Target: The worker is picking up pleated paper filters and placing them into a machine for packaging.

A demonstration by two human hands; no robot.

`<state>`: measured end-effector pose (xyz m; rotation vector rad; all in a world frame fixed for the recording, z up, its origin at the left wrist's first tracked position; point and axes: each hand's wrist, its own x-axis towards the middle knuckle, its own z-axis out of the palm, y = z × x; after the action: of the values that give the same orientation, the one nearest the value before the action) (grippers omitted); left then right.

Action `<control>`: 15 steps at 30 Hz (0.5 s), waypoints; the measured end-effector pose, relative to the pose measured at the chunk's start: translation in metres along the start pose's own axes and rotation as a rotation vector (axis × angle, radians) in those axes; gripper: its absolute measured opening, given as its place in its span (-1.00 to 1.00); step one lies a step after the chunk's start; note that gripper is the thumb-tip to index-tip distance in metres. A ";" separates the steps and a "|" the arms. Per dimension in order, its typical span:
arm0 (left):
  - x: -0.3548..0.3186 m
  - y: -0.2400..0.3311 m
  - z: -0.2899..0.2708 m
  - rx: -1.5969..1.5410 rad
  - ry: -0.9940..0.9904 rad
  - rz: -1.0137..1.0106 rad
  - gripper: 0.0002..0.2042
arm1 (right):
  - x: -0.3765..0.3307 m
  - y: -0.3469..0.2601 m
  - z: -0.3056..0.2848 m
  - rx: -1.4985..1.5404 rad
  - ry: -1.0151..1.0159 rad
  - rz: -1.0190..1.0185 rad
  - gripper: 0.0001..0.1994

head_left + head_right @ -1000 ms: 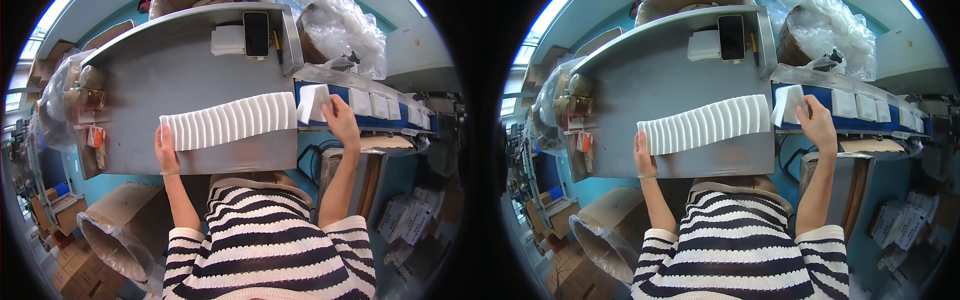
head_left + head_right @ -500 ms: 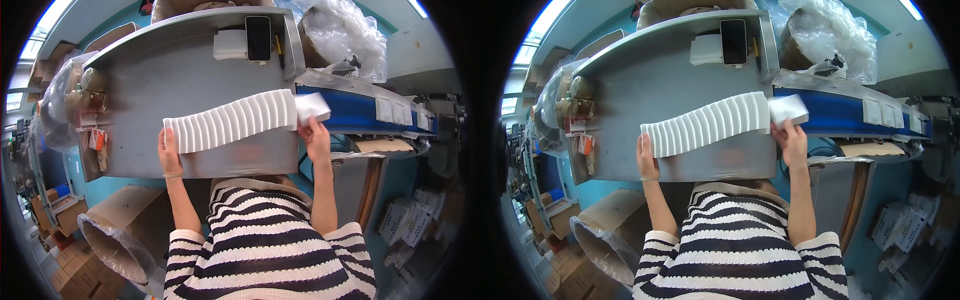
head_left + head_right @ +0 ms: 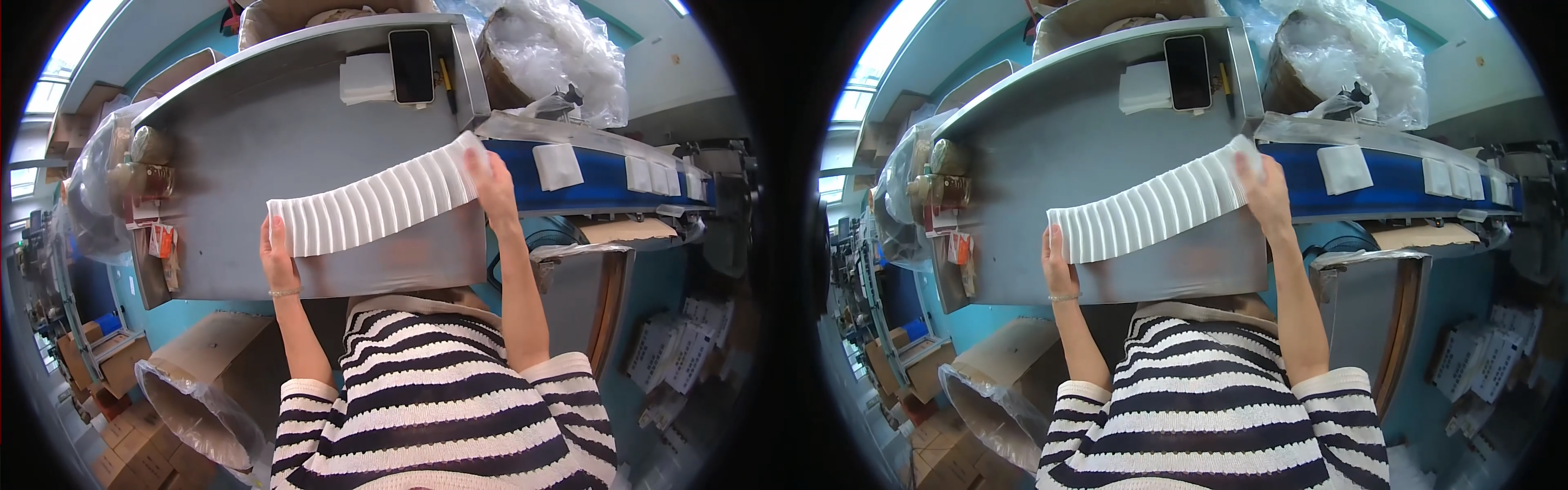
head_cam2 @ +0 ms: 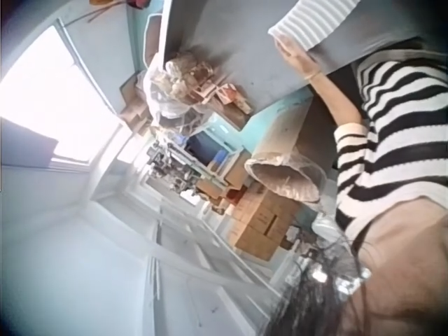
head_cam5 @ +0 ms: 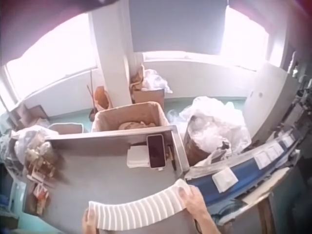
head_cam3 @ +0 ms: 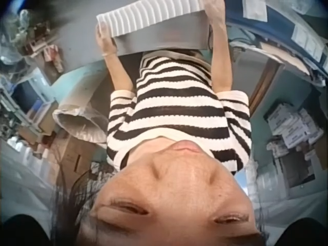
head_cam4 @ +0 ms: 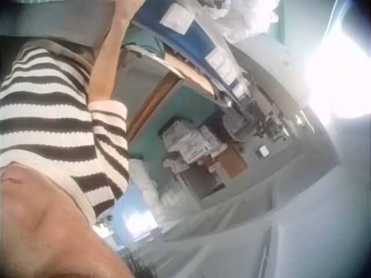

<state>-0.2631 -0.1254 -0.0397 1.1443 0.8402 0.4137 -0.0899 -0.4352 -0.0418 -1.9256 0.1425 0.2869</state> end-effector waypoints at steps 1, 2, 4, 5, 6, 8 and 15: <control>-0.001 0.001 0.001 -0.009 -0.014 -0.011 -0.69 | -0.006 -0.003 0.005 -0.049 -0.016 -0.088 -0.56; -0.002 0.001 0.001 -0.009 -0.018 -0.012 -0.69 | -0.016 -0.004 0.008 -0.025 -0.067 -0.134 -0.58; -0.002 -0.001 -0.004 0.019 -0.029 -0.016 -0.69 | -0.038 -0.010 0.010 0.009 -0.218 -0.039 -0.61; -0.002 -0.001 -0.007 0.015 -0.021 -0.011 -0.69 | -0.048 -0.006 0.010 0.217 -0.236 0.111 -0.62; -0.002 0.000 -0.009 0.000 -0.006 -0.014 -0.69 | -0.054 -0.003 0.008 0.423 -0.248 0.264 -0.62; -0.002 -0.001 -0.014 0.001 -0.008 -0.012 -0.68 | -0.059 0.004 -0.009 0.574 -0.284 0.436 -0.58; -0.007 -0.006 -0.001 0.017 0.010 -0.010 -0.67 | -0.062 0.021 -0.045 0.655 -0.217 0.526 -0.61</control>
<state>-0.2692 -0.1319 -0.0422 1.1542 0.8593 0.4044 -0.1490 -0.4869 -0.0293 -1.1733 0.5321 0.7010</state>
